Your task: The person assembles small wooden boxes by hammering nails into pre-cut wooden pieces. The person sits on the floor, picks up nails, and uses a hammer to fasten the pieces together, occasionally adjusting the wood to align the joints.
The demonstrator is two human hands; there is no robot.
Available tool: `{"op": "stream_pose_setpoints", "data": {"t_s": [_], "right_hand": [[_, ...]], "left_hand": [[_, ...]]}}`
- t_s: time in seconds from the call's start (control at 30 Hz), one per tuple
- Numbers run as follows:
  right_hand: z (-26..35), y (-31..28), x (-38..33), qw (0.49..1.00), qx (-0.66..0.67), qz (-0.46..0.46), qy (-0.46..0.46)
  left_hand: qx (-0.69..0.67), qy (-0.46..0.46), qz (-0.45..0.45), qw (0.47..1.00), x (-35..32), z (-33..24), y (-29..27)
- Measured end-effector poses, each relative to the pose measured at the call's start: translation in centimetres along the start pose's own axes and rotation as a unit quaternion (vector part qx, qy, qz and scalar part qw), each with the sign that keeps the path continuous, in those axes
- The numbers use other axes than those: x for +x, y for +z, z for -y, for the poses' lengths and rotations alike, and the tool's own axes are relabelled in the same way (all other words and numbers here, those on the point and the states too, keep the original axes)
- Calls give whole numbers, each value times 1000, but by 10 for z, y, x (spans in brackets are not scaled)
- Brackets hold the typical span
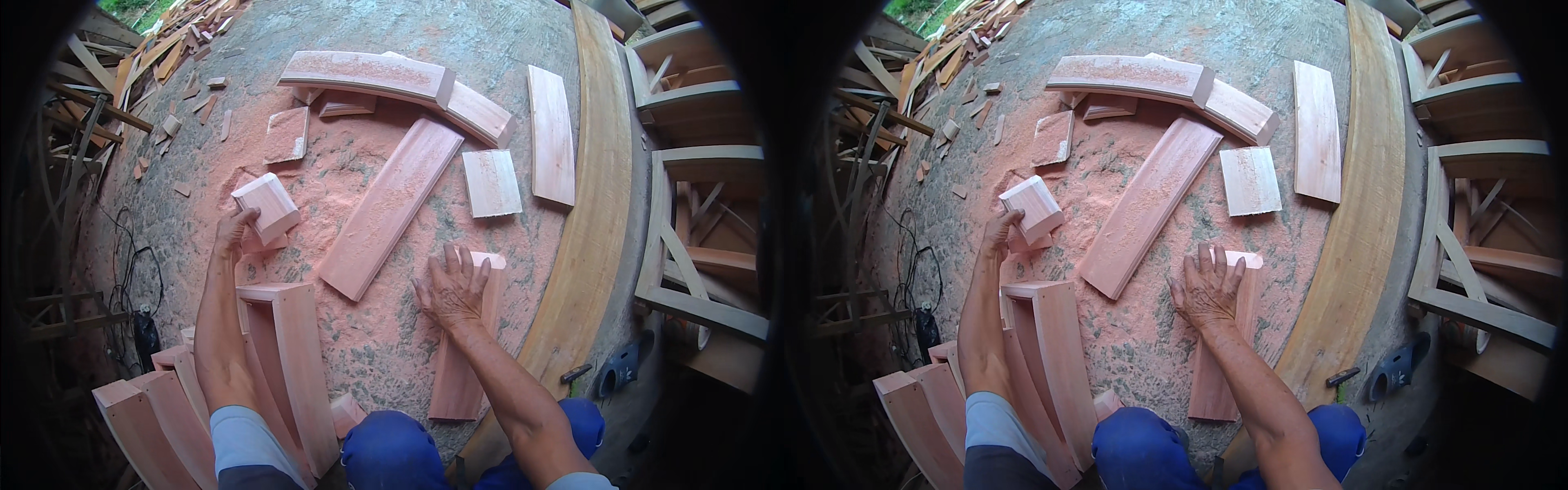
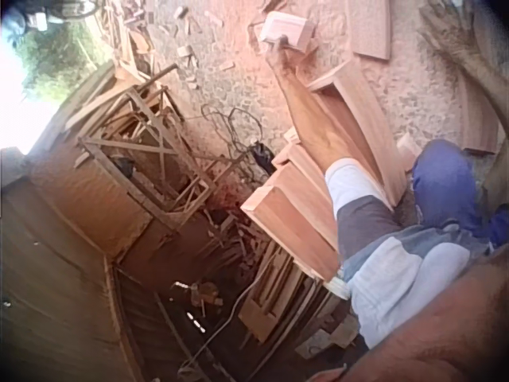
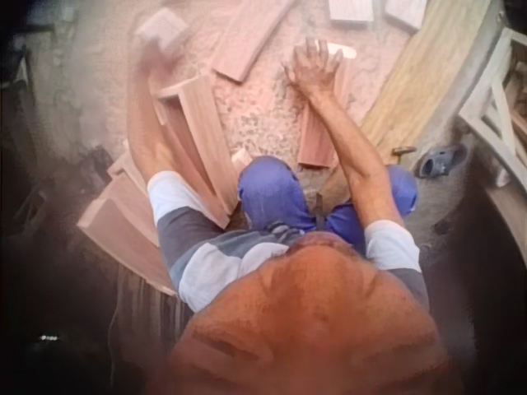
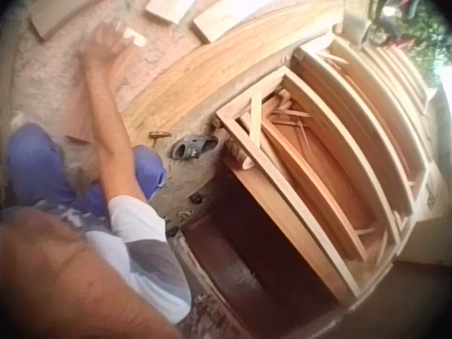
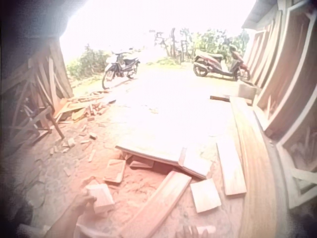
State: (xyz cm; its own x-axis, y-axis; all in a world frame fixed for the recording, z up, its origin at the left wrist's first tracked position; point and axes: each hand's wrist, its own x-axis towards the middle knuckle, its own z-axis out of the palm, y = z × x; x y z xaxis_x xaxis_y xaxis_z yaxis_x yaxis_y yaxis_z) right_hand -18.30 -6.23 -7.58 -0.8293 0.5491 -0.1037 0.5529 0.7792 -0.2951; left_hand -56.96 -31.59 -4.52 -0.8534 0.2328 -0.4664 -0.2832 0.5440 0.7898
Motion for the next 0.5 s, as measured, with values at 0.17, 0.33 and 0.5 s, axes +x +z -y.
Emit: {"op": "stream_pose_setpoints", "data": {"t_s": [0.17,0.33,0.5], "right_hand": [[-2,-2,1,1000,-11,7,2],[5,-8,9,1000,12,1,-6],[-4,-3,-3,999,31,-16,-3]], "left_hand": [[383,180,-6,906,-22,-52,49],[451,229,7,863,-23,-70,62],[440,138,-54,886,-21,-49,82]]}}
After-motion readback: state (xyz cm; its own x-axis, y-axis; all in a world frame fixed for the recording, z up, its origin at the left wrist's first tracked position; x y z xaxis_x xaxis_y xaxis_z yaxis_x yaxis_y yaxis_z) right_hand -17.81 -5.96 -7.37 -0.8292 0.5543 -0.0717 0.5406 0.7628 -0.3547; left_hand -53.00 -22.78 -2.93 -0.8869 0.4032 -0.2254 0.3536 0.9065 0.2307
